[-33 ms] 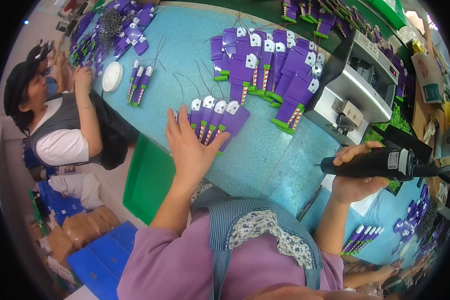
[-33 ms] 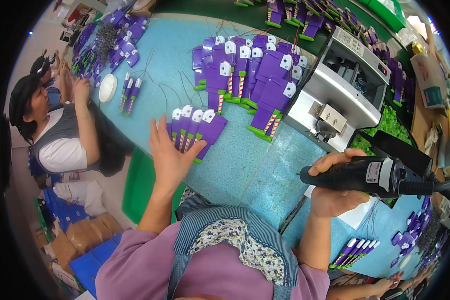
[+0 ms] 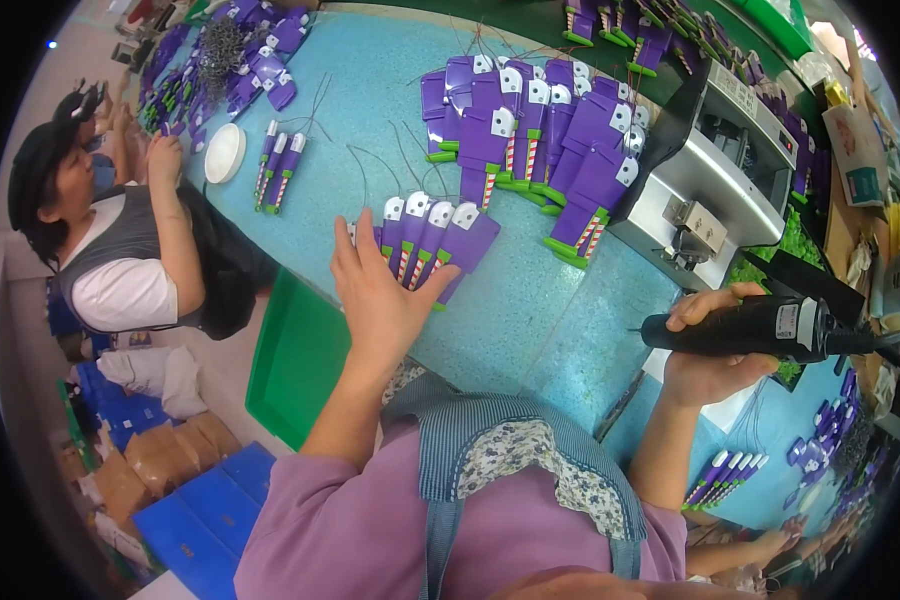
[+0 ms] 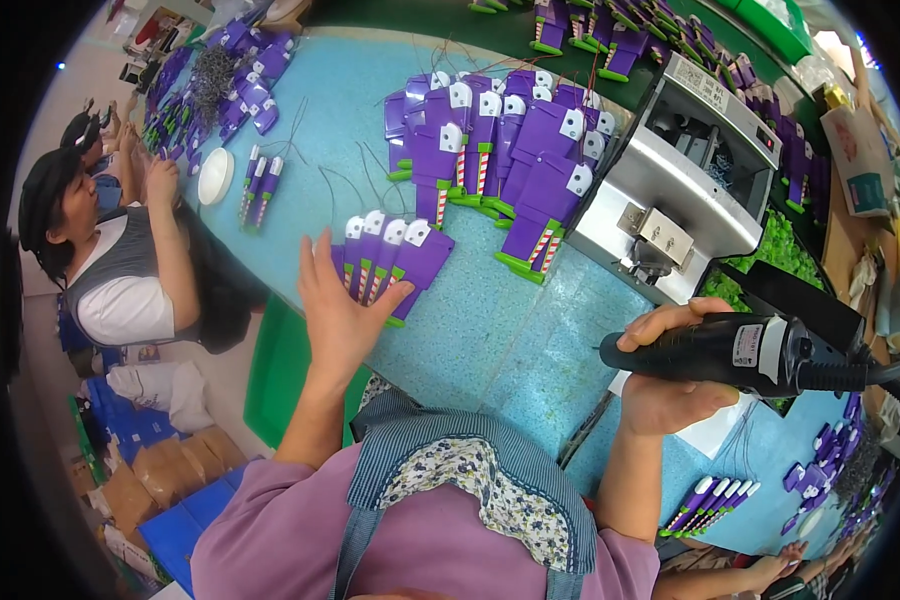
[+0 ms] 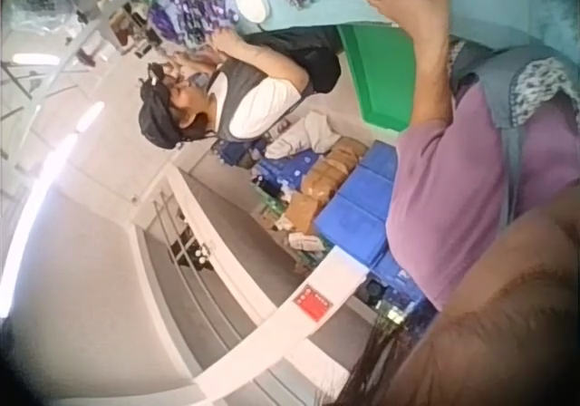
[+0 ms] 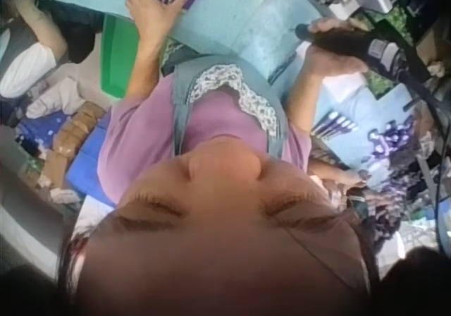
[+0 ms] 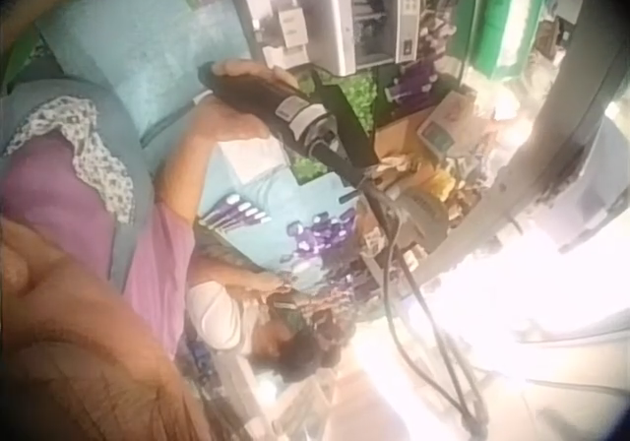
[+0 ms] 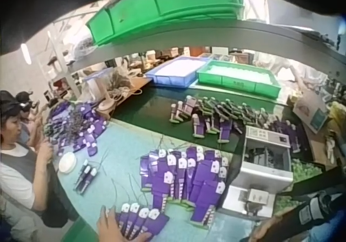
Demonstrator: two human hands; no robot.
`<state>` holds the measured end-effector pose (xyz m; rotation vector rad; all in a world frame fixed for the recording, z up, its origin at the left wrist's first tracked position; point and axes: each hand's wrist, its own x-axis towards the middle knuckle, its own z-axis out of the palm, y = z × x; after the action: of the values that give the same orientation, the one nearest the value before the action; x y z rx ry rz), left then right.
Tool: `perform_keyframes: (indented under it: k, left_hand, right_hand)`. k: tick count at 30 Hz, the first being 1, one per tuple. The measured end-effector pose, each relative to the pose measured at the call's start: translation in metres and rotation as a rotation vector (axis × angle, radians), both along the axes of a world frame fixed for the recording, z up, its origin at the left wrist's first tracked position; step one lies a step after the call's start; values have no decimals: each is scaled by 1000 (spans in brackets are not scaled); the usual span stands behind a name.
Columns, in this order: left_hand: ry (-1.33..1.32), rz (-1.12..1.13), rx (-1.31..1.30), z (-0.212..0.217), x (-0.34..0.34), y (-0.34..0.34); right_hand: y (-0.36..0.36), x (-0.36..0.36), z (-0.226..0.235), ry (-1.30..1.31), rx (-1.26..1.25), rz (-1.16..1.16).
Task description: The person drives screws into toy components using an electric screwdriver and inserts small green plastic pieces into the components by hand.
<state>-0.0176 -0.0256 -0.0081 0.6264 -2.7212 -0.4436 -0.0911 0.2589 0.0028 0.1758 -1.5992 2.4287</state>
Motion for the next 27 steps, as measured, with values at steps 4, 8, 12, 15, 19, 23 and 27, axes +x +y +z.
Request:
perform_keyframes:
  k: [4,8,12,15,19,23,27]
  left_hand:
    - [102,-84,135,1,-6,-7]
    - [137,-188,215,0,-15,-15]
    - [155,-302,268,1,-22,-22]
    - [128,-427,45,-1,-20,-24]
    - [118,-446,81,-5,-19,-18]
    - [104,-386,-5,1,-20,-13]
    - [38,-129,20,-3,-20,-14]
  right_hand:
    - [0,0,2,0,1,9]
    - [-1,0,0,15,3,4]
    - [-1,0,0,11,22,-2]
    - [-1,0,2,-62,62,-39]
    - [-2,-1,1,-55,73,-38]
    - [-2,-2,0,12,24,-6]
    - [-2,-1,-1,10,19,-12]
